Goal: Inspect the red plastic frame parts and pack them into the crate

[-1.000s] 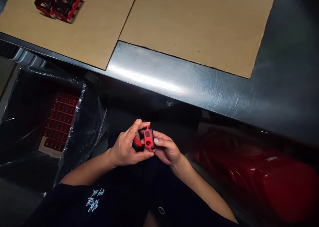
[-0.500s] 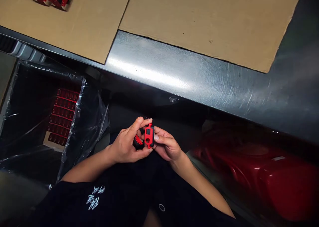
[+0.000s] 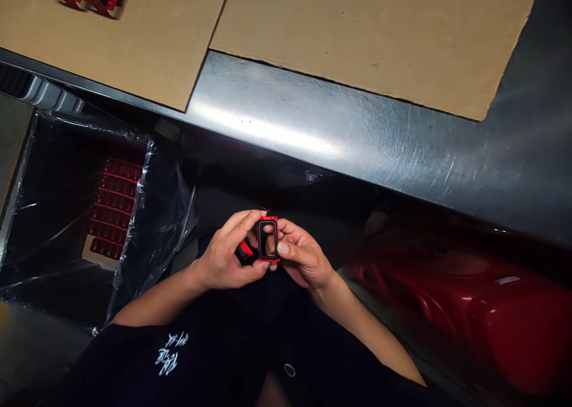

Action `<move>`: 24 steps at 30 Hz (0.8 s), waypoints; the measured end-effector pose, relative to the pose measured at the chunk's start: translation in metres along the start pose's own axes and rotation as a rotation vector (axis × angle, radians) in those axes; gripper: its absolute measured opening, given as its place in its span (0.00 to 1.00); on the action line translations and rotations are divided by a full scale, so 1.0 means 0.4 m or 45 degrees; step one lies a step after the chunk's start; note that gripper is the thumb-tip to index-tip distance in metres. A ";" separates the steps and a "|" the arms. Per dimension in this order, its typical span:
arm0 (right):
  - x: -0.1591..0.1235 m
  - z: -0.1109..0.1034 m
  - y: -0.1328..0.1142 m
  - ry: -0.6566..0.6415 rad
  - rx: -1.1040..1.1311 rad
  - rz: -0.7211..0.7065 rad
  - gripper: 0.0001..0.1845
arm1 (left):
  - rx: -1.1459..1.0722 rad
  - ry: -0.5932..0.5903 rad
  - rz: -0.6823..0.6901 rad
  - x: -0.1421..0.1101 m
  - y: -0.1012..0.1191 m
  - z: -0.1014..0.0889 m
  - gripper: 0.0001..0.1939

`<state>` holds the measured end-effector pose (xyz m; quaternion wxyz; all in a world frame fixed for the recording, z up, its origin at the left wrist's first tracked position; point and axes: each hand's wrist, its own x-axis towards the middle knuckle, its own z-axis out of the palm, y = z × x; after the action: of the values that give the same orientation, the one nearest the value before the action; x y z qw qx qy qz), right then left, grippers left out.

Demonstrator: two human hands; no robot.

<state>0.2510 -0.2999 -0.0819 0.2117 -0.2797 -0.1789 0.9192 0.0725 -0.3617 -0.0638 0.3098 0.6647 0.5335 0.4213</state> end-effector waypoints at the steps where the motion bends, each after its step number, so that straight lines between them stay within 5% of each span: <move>1: 0.000 0.003 -0.002 0.004 -0.003 -0.003 0.21 | 0.013 0.013 0.011 0.001 0.001 -0.001 0.45; 17: -0.011 0.011 -0.011 0.069 -0.181 -0.057 0.21 | 0.076 0.090 0.084 -0.009 -0.017 0.008 0.43; 21: -0.023 0.017 -0.026 0.167 -0.443 -0.163 0.20 | -0.167 0.020 -0.082 -0.022 -0.027 0.005 0.42; 24: -0.037 0.024 -0.052 0.178 -0.924 -0.296 0.18 | -0.692 -0.104 -0.402 -0.027 -0.032 0.005 0.36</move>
<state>0.2624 -0.2916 -0.0586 0.2134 -0.3761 -0.5083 0.7447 0.0677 -0.3691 -0.0780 0.5589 0.4830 0.4849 0.4681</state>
